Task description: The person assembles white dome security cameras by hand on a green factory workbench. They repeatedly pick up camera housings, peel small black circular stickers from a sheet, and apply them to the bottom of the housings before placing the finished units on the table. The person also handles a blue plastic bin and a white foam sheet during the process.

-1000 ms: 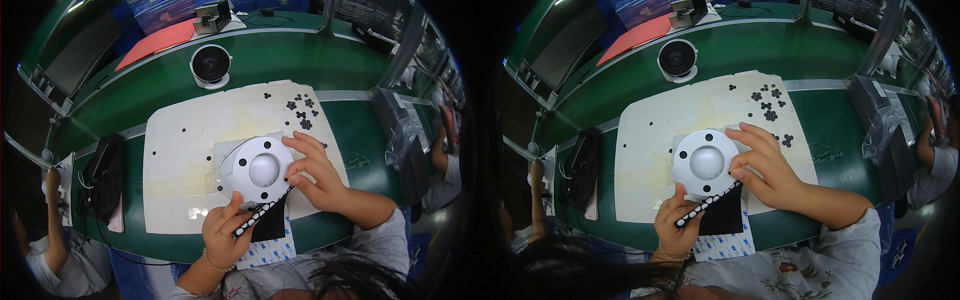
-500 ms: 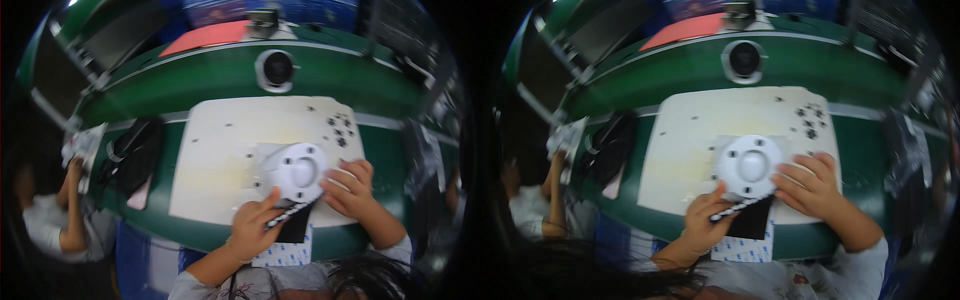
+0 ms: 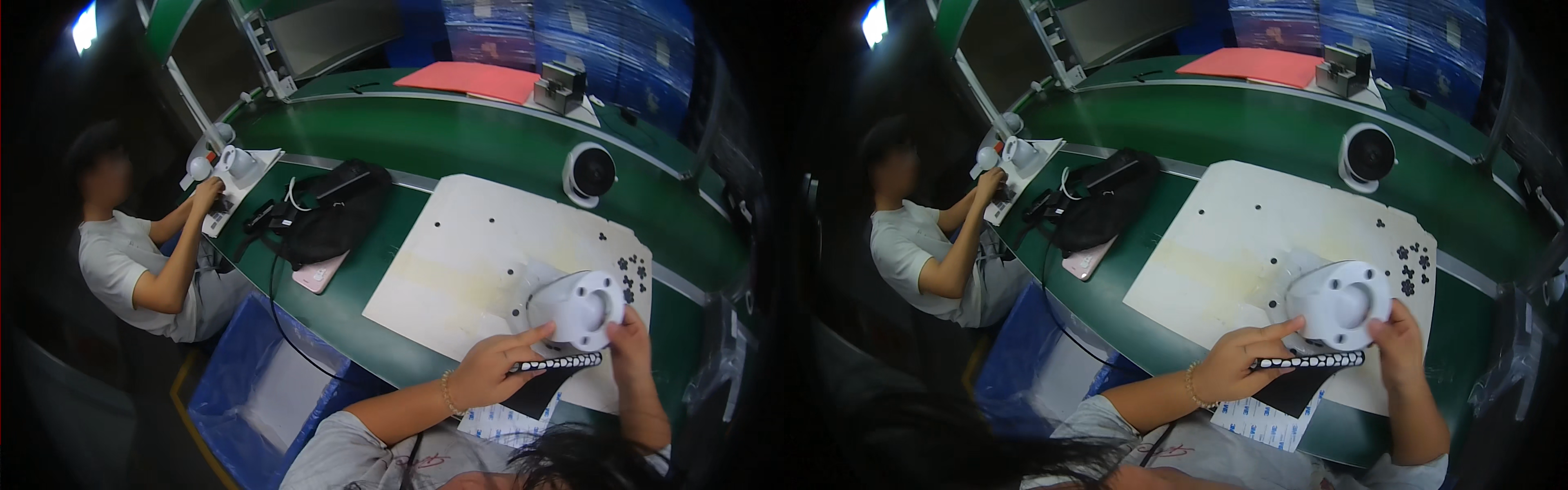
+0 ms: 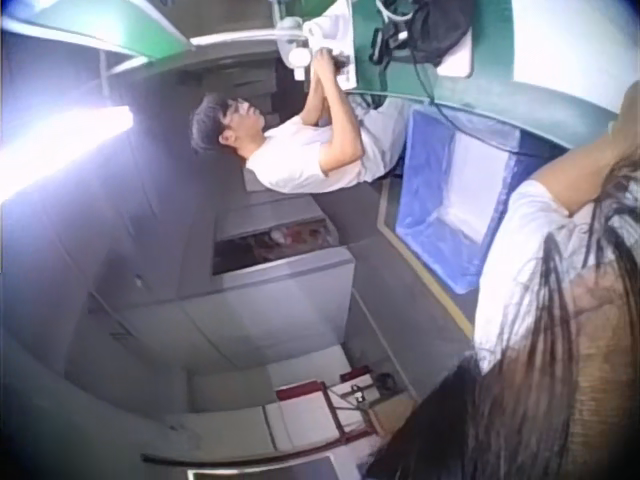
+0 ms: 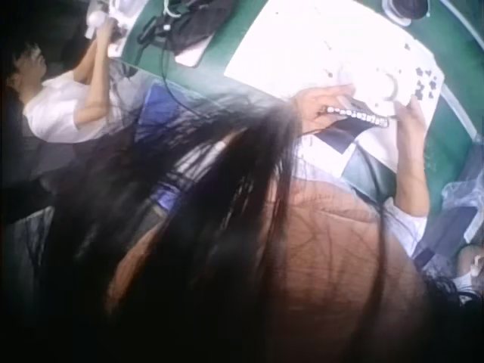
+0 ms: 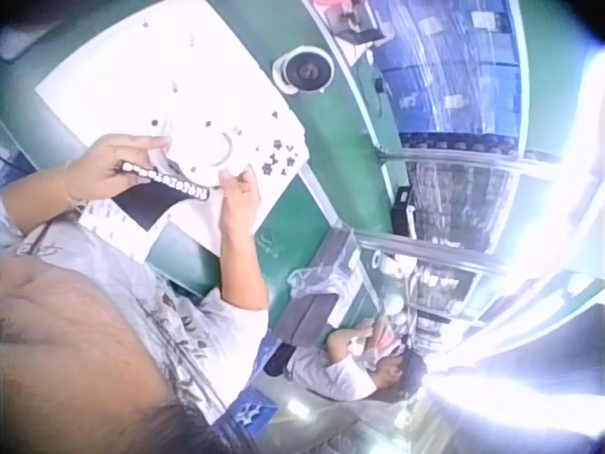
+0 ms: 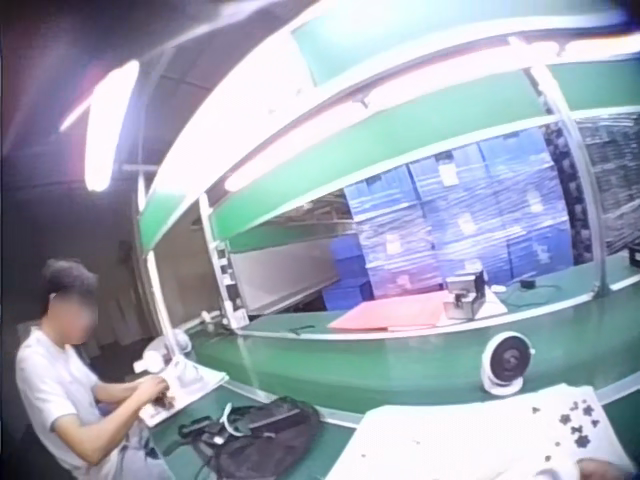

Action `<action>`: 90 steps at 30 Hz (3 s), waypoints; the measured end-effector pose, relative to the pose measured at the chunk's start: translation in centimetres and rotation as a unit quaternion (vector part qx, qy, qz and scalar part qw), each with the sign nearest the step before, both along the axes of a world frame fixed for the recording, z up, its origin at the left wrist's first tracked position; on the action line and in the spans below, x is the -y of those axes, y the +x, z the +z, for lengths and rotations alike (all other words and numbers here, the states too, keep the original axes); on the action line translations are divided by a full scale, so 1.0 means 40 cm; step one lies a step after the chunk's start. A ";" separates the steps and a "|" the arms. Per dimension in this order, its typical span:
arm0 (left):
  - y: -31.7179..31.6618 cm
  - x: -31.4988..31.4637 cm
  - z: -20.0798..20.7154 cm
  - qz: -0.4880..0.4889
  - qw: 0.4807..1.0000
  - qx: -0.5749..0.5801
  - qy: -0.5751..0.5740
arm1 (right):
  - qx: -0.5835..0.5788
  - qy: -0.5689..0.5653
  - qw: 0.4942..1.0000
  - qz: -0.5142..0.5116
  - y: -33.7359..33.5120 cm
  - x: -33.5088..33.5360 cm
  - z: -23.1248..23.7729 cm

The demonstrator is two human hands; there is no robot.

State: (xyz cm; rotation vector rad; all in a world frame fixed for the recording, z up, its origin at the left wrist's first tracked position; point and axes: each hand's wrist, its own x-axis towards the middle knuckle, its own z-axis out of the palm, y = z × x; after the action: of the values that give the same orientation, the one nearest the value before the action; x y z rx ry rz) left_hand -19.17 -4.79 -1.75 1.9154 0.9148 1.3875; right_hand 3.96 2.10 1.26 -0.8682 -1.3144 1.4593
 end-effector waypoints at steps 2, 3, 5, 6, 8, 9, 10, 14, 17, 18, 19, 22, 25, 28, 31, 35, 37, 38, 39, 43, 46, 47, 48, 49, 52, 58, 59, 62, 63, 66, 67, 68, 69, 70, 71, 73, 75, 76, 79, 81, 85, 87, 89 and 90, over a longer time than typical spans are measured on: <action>-0.019 0.000 0.004 0.005 0.999 0.048 -0.021 | -0.045 0.019 0.999 -0.003 0.055 -0.038 0.033; -0.035 0.005 0.011 0.038 0.997 0.058 -0.015 | -0.046 0.037 0.997 -0.047 0.071 -0.063 0.054; -0.072 0.020 0.026 0.090 0.991 0.082 -0.047 | 0.008 0.063 0.991 -0.117 0.148 -0.143 0.056; -0.095 0.017 0.038 0.098 0.980 0.128 -0.114 | 0.149 0.165 0.958 -0.181 0.207 -0.201 0.029; -0.137 -0.019 0.057 0.098 0.939 0.212 -0.250 | 0.412 0.340 0.789 -0.304 0.331 -0.325 -0.059; -0.163 -0.048 0.039 0.099 0.925 0.266 -0.253 | 0.504 0.364 0.713 -0.324 0.366 -0.368 -0.090; -0.185 -0.074 0.025 0.104 0.907 0.318 -0.257 | 0.587 0.382 0.630 -0.336 0.395 -0.408 -0.129; -0.298 -0.140 -0.033 0.230 0.905 0.274 -0.229 | 0.651 0.340 0.602 -0.312 0.396 -0.479 -0.160; -0.334 -0.193 -0.076 0.352 0.908 0.049 -0.224 | 0.666 0.311 0.617 -0.280 0.376 -0.478 -0.182; -0.324 -0.204 -0.086 0.386 0.910 -0.016 -0.152 | 0.668 0.300 0.625 -0.270 0.383 -0.478 -0.186; -0.313 -0.212 -0.093 0.417 0.902 -0.081 -0.078 | 0.674 0.283 0.621 -0.283 0.386 -0.480 -0.189; -0.304 -0.216 -0.104 0.439 0.879 -0.185 -0.038 | 0.679 0.264 0.611 -0.309 0.350 -0.432 -0.151; -0.318 -0.184 -0.082 0.487 0.858 -0.161 0.032 | 0.582 0.352 0.661 -0.318 0.309 -0.415 -0.078; -0.238 0.014 0.047 0.363 0.931 0.045 0.000 | 0.411 0.506 0.718 -0.243 0.118 -0.231 0.033; -0.238 0.310 0.031 0.498 0.850 -0.118 0.124 | 0.303 0.612 0.729 -0.048 0.048 -0.061 0.058; -0.227 0.596 -0.104 0.743 0.653 0.112 -0.095 | 0.175 0.581 0.768 0.205 -0.011 0.032 0.062; -0.202 0.739 -0.224 0.785 0.560 0.252 -0.086 | 0.154 0.496 0.827 0.216 -0.043 0.056 0.023; -0.177 0.776 -0.245 0.799 0.508 0.301 -0.114 | 0.133 0.488 0.819 0.271 -0.058 0.058 0.020; -0.174 0.822 -0.313 0.801 0.482 0.330 -0.127 | 0.118 0.483 0.808 0.317 -0.066 0.053 0.016; -0.229 0.872 -0.455 0.714 0.360 0.558 -0.222 | 0.146 0.339 0.850 0.376 -0.131 0.124 0.025; -0.314 0.871 -0.505 0.668 0.313 0.632 -0.237 | 0.147 0.087 0.909 0.381 -0.173 0.208 0.001; -0.331 0.864 -0.515 0.651 0.295 0.668 -0.208 | 0.154 0.019 0.911 0.382 -0.183 0.233 -0.034; -0.367 0.875 -0.522 0.628 0.326 0.678 -0.200 | 0.160 -0.050 0.909 0.382 -0.196 0.260 -0.076; -0.390 0.877 -0.542 0.594 0.348 0.695 -0.206 | 0.126 -0.109 0.906 0.389 -0.204 0.300 -0.125; -0.428 0.869 -0.585 0.560 0.336 0.729 -0.206 | 0.162 -0.188 0.879 0.408 -0.318 0.366 -0.238; -0.474 0.872 -0.649 0.559 0.283 0.775 -0.085 | 0.263 -0.130 0.924 0.246 -0.679 0.310 -0.631; -0.476 0.872 -0.642 0.550 0.286 0.782 -0.059 | 0.205 -0.243 0.916 0.244 -0.773 0.306 -0.578; -0.481 0.863 -0.607 0.553 0.268 0.788 -0.043 | 0.139 -0.188 0.896 0.377 -0.939 0.301 -0.599; -0.477 0.871 -0.612 0.555 0.263 0.788 -0.043 | 0.151 -0.212 0.888 0.380 -0.958 0.303 -0.613; -0.472 0.880 -0.618 0.556 0.260 0.789 -0.028 | 0.182 -0.217 0.905 0.317 -0.992 0.331 -0.656; -0.466 0.898 -0.595 0.554 0.270 0.787 -0.022 | 0.200 -0.162 0.914 0.314 -0.983 0.342 -0.655; -0.453 0.917 -0.569 0.553 0.272 0.787 -0.011 | 0.195 -0.146 0.916 0.319 -0.971 0.366 -0.598; -0.433 0.935 -0.535 0.558 0.274 0.783 -0.007 | 0.185 -0.152 0.913 0.331 -0.960 0.387 -0.543; -0.408 0.962 -0.504 0.568 0.274 0.776 -0.008 | 0.176 -0.166 0.907 0.343 -0.943 0.413 -0.504; -0.384 0.999 -0.492 0.560 0.290 0.776 -0.011 | 0.160 -0.169 0.898 0.374 -0.929 0.438 -0.482; -0.332 1.102 -0.483 0.582 0.262 0.770 0.011 | 0.120 -0.178 0.875 0.434 -0.905 0.492 -0.450; -0.283 1.177 -0.440 0.609 0.254 0.751 0.017 | 0.128 -0.164 0.846 0.490 -0.892 0.547 -0.435; -0.259 1.214 -0.431 0.632 0.248 0.734 0.019 | 0.147 -0.131 0.828 0.525 -0.884 0.572 -0.466; -0.132 1.583 -0.588 0.540 0.153 0.827 0.024 | 0.186 -0.029 0.768 0.613 -0.870 0.688 -0.633; -0.099 1.474 -0.482 0.675 0.133 0.724 0.059 | 0.190 -0.024 0.708 0.680 -0.876 0.729 -0.635; 0.012 1.467 -0.462 0.728 0.128 0.670 0.067 | 0.169 -0.027 0.642 0.748 -0.898 0.767 -0.624; 0.050 1.497 -0.513 0.705 0.165 0.685 0.078 | 0.182 0.087 0.720 0.664 -0.901 0.788 -0.604; 0.058 1.432 -0.499 0.723 0.131 0.667 0.126 | 0.050 -0.196 0.714 0.670 -0.918 0.761 -0.545; 0.022 1.346 -0.426 0.725 0.137 0.663 0.127 | -0.019 -0.328 0.690 0.644 -0.932 0.732 -0.496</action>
State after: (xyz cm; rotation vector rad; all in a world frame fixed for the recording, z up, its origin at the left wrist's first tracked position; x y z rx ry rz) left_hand -18.31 -58.63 -18.79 -1.6626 1.1072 2.9297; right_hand -33.32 -27.19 -18.56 -0.1541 -1.3886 3.1730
